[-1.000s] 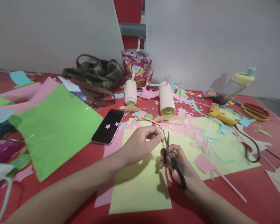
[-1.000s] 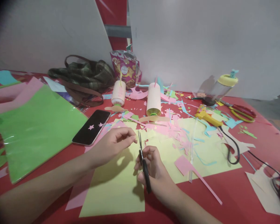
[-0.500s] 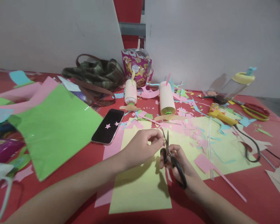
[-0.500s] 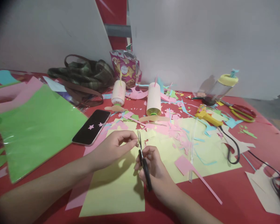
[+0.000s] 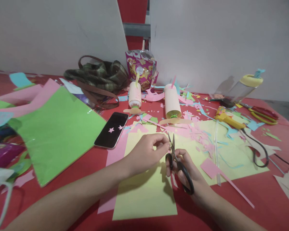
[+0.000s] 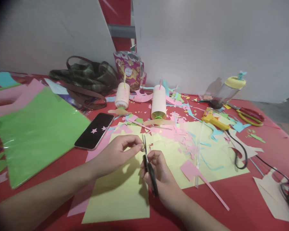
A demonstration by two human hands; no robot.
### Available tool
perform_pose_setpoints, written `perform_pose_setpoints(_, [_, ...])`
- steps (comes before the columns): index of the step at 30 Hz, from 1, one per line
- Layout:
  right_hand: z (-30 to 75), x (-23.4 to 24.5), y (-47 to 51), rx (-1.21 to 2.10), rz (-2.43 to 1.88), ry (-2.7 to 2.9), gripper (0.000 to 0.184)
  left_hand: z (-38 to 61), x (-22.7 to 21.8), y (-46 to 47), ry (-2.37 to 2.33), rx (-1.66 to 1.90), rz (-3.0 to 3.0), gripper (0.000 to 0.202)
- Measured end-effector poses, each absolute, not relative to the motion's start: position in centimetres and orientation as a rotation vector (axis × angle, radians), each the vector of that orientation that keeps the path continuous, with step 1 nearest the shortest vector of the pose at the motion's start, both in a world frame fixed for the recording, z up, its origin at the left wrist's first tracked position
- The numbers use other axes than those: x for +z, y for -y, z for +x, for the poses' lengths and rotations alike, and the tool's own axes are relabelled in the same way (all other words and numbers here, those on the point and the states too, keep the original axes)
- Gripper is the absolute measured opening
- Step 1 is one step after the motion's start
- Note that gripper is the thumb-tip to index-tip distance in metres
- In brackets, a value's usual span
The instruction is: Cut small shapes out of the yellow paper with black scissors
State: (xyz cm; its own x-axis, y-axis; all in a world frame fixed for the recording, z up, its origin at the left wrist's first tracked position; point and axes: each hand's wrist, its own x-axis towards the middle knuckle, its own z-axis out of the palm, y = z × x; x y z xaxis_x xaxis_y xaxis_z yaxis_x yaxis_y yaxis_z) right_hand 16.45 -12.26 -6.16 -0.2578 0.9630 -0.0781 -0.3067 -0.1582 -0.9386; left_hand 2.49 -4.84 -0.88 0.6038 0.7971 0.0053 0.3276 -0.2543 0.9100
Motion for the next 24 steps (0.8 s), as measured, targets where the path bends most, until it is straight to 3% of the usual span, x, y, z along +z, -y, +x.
perform_pose_setpoints(24, [16.2,-5.6,12.3,1.729,-0.957,0.973,0.032,1.1,0.5,3.7,-0.979,0.311,2.07,0.018])
